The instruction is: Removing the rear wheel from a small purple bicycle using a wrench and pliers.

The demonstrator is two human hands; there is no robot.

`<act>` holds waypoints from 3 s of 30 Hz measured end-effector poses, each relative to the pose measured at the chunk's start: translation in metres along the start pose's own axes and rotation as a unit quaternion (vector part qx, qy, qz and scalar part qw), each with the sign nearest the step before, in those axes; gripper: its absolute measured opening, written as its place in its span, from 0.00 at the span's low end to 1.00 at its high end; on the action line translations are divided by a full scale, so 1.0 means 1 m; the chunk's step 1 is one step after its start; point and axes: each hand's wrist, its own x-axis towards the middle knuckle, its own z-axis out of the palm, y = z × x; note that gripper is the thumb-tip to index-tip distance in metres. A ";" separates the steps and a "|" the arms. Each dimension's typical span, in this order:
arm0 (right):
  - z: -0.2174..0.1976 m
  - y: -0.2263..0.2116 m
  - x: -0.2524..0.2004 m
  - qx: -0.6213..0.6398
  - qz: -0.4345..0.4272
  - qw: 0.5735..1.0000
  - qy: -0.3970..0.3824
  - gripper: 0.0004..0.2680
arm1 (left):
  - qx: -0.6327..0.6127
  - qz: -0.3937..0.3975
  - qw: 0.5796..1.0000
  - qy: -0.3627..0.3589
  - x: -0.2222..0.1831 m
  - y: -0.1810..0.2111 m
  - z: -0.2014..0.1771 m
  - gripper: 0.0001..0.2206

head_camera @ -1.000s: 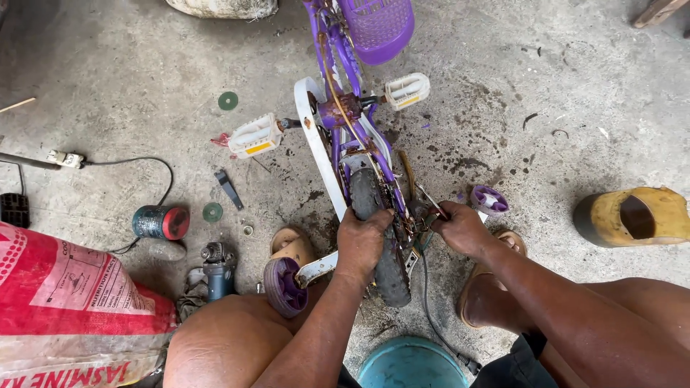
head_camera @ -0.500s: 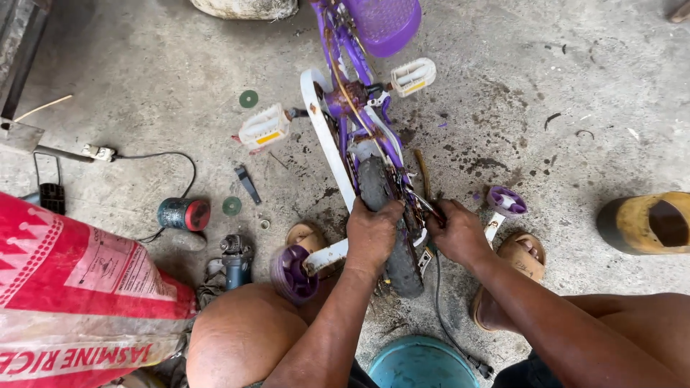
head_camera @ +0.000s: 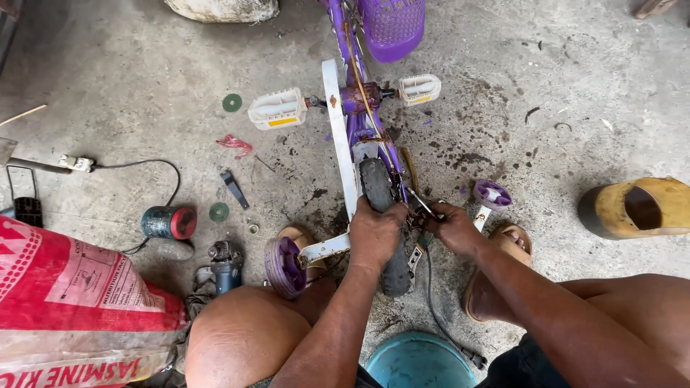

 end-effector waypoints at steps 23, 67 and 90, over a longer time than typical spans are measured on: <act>0.005 0.000 0.021 0.205 0.090 0.969 -0.106 0.12 | -0.052 -0.042 0.997 0.039 0.013 -0.015 0.008 0.24; -0.046 0.026 0.014 0.265 0.013 0.955 -0.134 0.15 | -0.006 -0.018 0.999 0.039 0.028 -0.027 -0.004 0.24; -0.086 -0.108 -0.091 0.414 -0.180 0.885 -0.114 0.13 | 0.016 -0.041 0.999 0.030 0.024 -0.018 0.000 0.27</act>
